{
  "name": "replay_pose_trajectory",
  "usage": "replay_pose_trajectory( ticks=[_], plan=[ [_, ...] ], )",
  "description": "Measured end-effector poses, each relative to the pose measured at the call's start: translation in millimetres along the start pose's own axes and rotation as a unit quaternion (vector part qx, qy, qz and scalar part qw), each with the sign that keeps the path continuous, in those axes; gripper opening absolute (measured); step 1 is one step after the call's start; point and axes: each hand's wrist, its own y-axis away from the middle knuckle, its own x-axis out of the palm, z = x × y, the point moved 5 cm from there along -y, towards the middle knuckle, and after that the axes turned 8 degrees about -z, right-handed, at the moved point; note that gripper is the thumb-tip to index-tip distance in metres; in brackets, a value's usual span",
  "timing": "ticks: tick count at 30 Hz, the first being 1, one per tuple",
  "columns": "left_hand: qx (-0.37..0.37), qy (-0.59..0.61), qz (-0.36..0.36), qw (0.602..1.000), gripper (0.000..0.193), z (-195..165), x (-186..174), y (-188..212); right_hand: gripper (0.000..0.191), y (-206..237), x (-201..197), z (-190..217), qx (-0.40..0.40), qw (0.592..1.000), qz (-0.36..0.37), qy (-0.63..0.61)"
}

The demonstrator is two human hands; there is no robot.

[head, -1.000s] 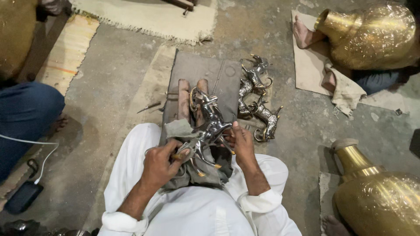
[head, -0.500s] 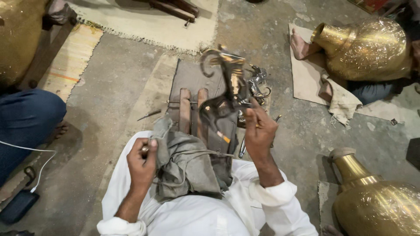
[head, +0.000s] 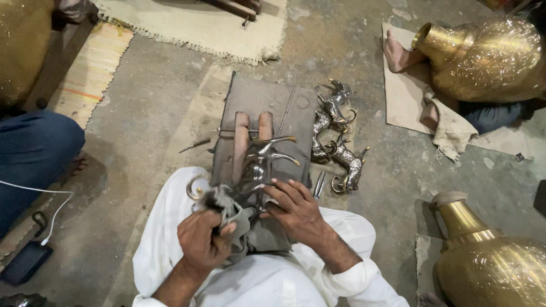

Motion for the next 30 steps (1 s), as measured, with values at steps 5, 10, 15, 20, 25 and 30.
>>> replay_pose_trajectory(
  ticks=[5, 10, 15, 20, 25, 30],
  plan=[
    [-0.024, -0.085, 0.122, 0.989, 0.02, 14, 51, -18, 0.022, 21, 17, -1, 0.085, 0.996, 0.025, -0.007],
    [-0.065, -0.2, 0.214, 0.954, 0.027, 70, 113, -39, 0.027, 26, 18, 2, 0.123, 0.991, -0.013, -0.045],
    [-0.091, -0.258, 0.199, 0.941, 0.024, 111, 114, -60, 0.027, 22, 17, 3, 0.153, 0.987, -0.015, -0.035],
    [-0.052, -0.231, 0.291, 0.927, 0.029, 73, 82, -8, 0.027, 21, 17, 4, 0.169, 0.985, -0.011, -0.044],
    [-0.088, -0.195, 0.388, 0.897, 0.022, 51, 40, 46, 0.031, 27, 27, 1, 0.171, 0.985, 0.023, -0.021],
    [-0.127, -0.169, 0.32, 0.924, 0.026, 45, 16, 56, 0.035, 22, 27, -5, 0.164, 0.986, 0.008, -0.012]
  ],
)
